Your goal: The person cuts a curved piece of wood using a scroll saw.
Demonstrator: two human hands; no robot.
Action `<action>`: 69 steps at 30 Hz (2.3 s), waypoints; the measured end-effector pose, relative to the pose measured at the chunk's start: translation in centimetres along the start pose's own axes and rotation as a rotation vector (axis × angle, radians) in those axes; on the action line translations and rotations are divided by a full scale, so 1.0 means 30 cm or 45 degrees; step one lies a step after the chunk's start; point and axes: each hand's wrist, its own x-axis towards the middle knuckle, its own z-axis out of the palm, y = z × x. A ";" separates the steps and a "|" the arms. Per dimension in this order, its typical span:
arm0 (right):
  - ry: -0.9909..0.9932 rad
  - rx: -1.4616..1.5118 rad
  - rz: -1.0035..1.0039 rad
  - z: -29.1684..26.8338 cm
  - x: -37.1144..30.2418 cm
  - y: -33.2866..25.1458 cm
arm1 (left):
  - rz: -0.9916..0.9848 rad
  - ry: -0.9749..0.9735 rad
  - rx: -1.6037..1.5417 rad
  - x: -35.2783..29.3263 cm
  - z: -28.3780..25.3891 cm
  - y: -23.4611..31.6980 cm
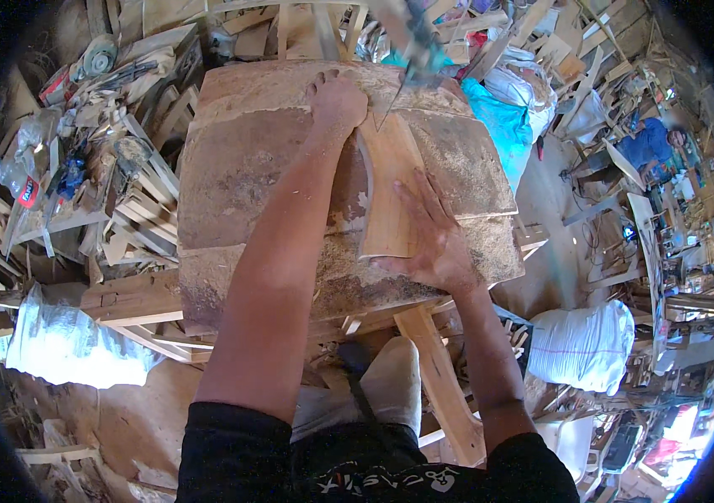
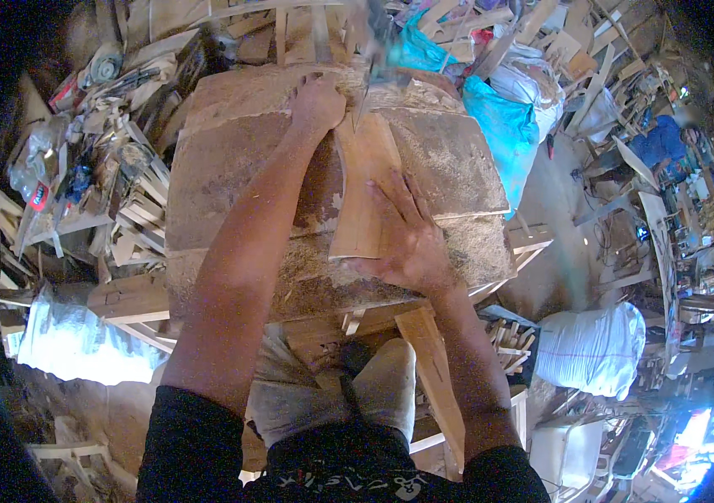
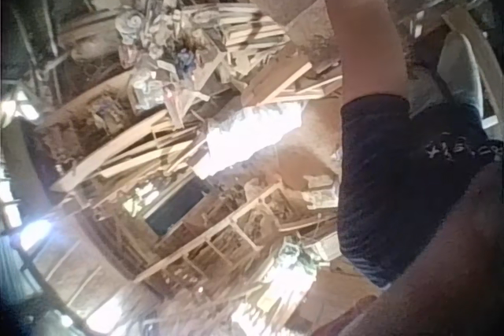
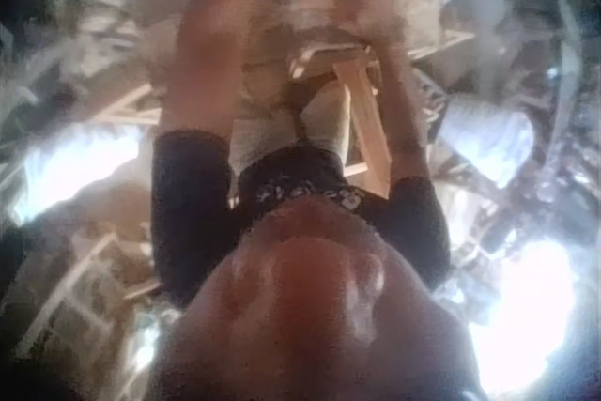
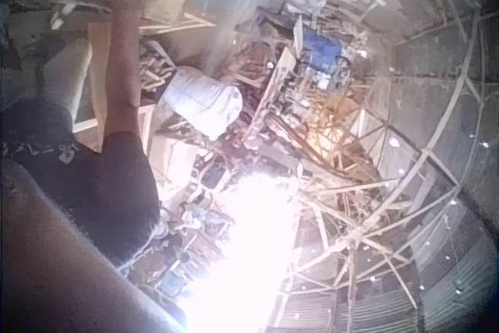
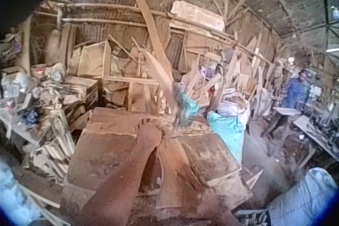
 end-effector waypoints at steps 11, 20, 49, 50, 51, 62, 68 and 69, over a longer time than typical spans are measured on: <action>-0.008 0.002 0.067 0.007 0.011 -0.027 | 0.024 0.043 -0.026 0.037 0.064 -0.010; 0.018 -0.005 0.099 0.024 0.013 -0.026 | 0.047 0.063 0.041 0.017 0.024 0.005; 0.014 -0.053 -0.005 0.050 0.044 0.001 | 0.005 -0.021 -0.050 0.087 0.064 -0.042; 0.020 -0.034 -0.001 0.050 0.044 -0.005 | 0.005 -0.015 -0.051 0.091 0.066 -0.050; 0.026 -0.024 0.012 0.047 0.042 -0.005 | 0.013 -0.012 -0.060 0.086 0.060 -0.038; 0.040 -0.005 0.009 0.039 0.054 -0.010 | -0.011 -0.044 -0.097 0.061 0.002 -0.009; 0.056 -0.025 0.007 0.051 0.055 -0.006 | -0.070 -0.169 -0.136 0.074 -0.019 -0.003; 0.069 -0.029 -0.014 0.051 0.055 -0.004 | -0.066 -0.153 -0.135 0.073 -0.014 -0.004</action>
